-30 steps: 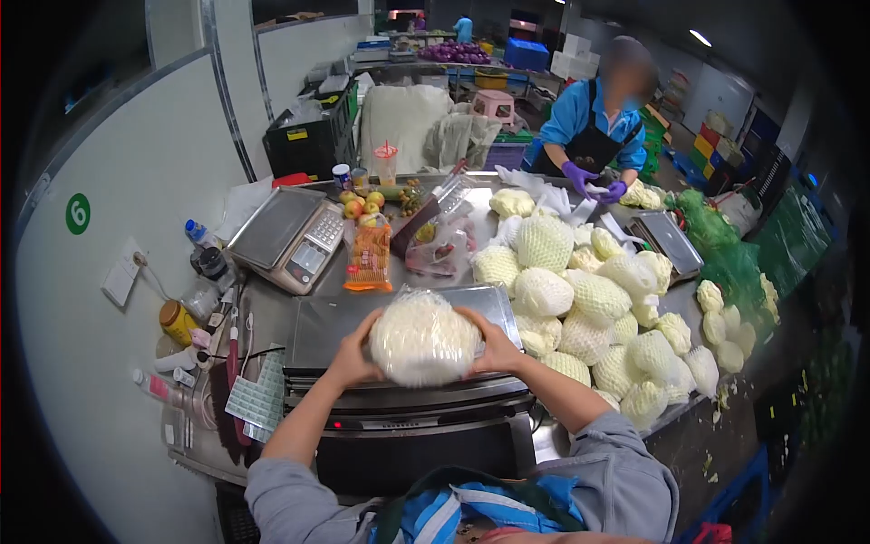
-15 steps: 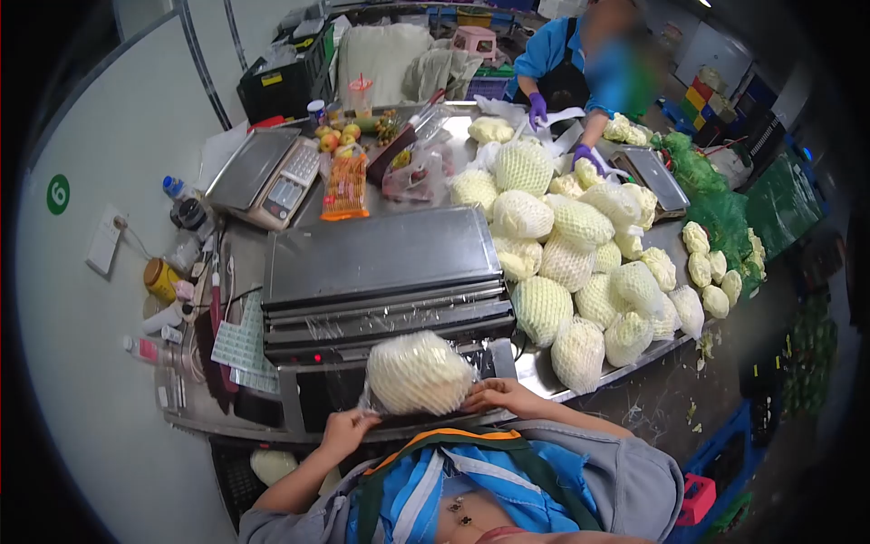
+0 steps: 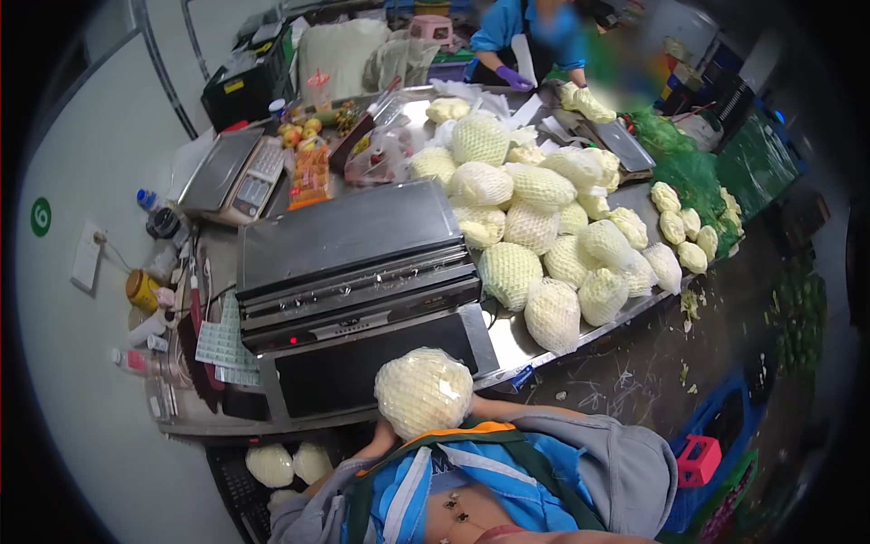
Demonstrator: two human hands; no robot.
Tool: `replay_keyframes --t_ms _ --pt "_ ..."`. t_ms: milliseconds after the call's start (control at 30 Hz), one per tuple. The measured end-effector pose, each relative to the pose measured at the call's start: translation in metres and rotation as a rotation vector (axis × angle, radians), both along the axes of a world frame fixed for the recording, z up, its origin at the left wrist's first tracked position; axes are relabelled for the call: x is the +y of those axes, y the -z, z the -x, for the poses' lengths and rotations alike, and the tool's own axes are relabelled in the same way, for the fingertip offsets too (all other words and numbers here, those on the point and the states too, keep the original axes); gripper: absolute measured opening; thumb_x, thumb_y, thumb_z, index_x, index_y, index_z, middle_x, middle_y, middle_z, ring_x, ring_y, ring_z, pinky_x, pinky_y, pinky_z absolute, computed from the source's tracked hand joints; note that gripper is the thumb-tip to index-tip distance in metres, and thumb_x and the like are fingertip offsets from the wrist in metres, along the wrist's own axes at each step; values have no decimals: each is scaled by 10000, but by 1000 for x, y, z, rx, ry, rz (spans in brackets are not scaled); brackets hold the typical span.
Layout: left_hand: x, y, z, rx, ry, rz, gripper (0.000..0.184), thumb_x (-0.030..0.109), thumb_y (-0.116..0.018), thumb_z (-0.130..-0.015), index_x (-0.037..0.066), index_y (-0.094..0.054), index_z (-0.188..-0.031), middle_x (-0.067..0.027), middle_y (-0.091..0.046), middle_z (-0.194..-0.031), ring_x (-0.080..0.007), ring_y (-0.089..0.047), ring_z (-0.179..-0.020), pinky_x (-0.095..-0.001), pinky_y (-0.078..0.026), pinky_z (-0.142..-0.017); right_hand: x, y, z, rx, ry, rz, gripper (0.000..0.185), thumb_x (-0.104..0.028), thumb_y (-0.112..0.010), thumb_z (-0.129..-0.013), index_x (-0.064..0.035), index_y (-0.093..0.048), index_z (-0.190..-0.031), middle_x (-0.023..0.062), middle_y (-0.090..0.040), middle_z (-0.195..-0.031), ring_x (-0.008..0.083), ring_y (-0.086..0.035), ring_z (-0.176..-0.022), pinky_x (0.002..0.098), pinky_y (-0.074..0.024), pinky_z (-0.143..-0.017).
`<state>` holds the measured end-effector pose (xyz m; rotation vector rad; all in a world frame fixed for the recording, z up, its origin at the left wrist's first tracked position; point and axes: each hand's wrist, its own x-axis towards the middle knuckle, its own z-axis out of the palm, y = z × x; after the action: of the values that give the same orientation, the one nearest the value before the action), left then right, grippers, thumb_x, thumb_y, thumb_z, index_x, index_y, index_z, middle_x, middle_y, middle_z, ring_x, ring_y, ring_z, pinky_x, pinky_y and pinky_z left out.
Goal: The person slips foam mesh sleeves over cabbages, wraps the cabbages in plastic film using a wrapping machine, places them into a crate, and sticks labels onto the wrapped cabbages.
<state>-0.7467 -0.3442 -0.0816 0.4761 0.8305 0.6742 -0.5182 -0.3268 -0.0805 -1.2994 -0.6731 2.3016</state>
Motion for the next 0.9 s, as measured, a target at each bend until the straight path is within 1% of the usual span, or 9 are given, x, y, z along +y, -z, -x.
replay_keyframes --t_ms 267,367,400,467,567,633,667,800,900 --pt "40 -49 -47 -50 288 -222 286 236 -504 -885 -4 -539 -1037 -135 -603 -939 -211 -587 -831 -325 -468 -694 -13 -98 -19 -216 -377 -813 423 -223 -535 -834 -23 -427 -1192 119 -468 -1098 162 -449 -988 317 -352 -832" --pt "43 -55 -60 -38 356 -298 295 226 -508 -882 -7 -531 -1060 -139 -601 -963 -217 -585 -855 -328 -467 -717 -3 -135 -72 386 249 -242 534 -211 -554 -813 -19 -368 -1275 140 -445 -1226 176 -433 -1117 341 -340 -934" --pt "43 -57 -66 -45 369 -320 298 223 -509 -881 -9 -528 -1068 -141 -600 -971 -219 -584 -863 -330 -466 -725 -5 -158 -83 417 231 -348 573 -207 -561 -806 -17 -348 -1303 147 -437 -1268 181 -427 -1160 349 -336 -968" --pt "44 -64 -83 -31 382 -409 306 216 -512 -879 -11 -523 -1083 -144 -599 -988 -223 -583 -879 -332 -465 -740 -17 -180 -85 -343 -2 -915 741 -171 -690 -678 -15 -326 -1304 113 -434 -1269 183 -416 -1168 335 -317 -994" --pt "52 -67 -108 47 322 -693 319 206 -516 -876 -15 -515 -1106 -148 -596 -1012 -229 -581 -903 -335 -464 -763 -5 -127 -101 107 428 -342 662 -219 -688 -721 4 -382 -1265 120 -509 -1186 202 -466 -1127 346 -372 -964" --pt "64 -47 -119 409 356 -1038 319 179 -542 -868 -2 -488 -1125 -122 -608 -987 -206 -589 -851 -308 -467 -741 6 -86 -123 195 628 -277 605 -331 -594 -800 -14 -391 -1273 119 -508 -1209 236 -472 -1132 378 -351 -985" --pt "56 -57 -119 315 375 -515 292 179 -539 -876 17 -487 -1113 -105 -612 -973 -170 -589 -817 -276 -464 -724 10 -82 -131 217 717 -281 597 -366 -559 -820 -21 -392 -1278 117 -503 -1223 247 -469 -1139 387 -340 -995" --pt "60 -76 -129 161 427 -387 216 126 -513 -889 23 -500 -1078 -88 -612 -958 -109 -573 -799 -245 -456 -710 90 -43 -171 248 945 -346 643 -443 -479 -871 -38 -288 -1333 116 -474 -1256 258 -511 -1080 384 -382 -945" --pt "62 -82 -134 227 503 -493 215 115 -517 -887 10 -512 -1074 -81 -610 -967 -112 -573 -832 -238 -459 -737 115 -33 -196 -262 704 -271 574 -376 -536 -860 -15 -381 -1278 111 -538 -1174 252 -573 -958 365 -437 -859"
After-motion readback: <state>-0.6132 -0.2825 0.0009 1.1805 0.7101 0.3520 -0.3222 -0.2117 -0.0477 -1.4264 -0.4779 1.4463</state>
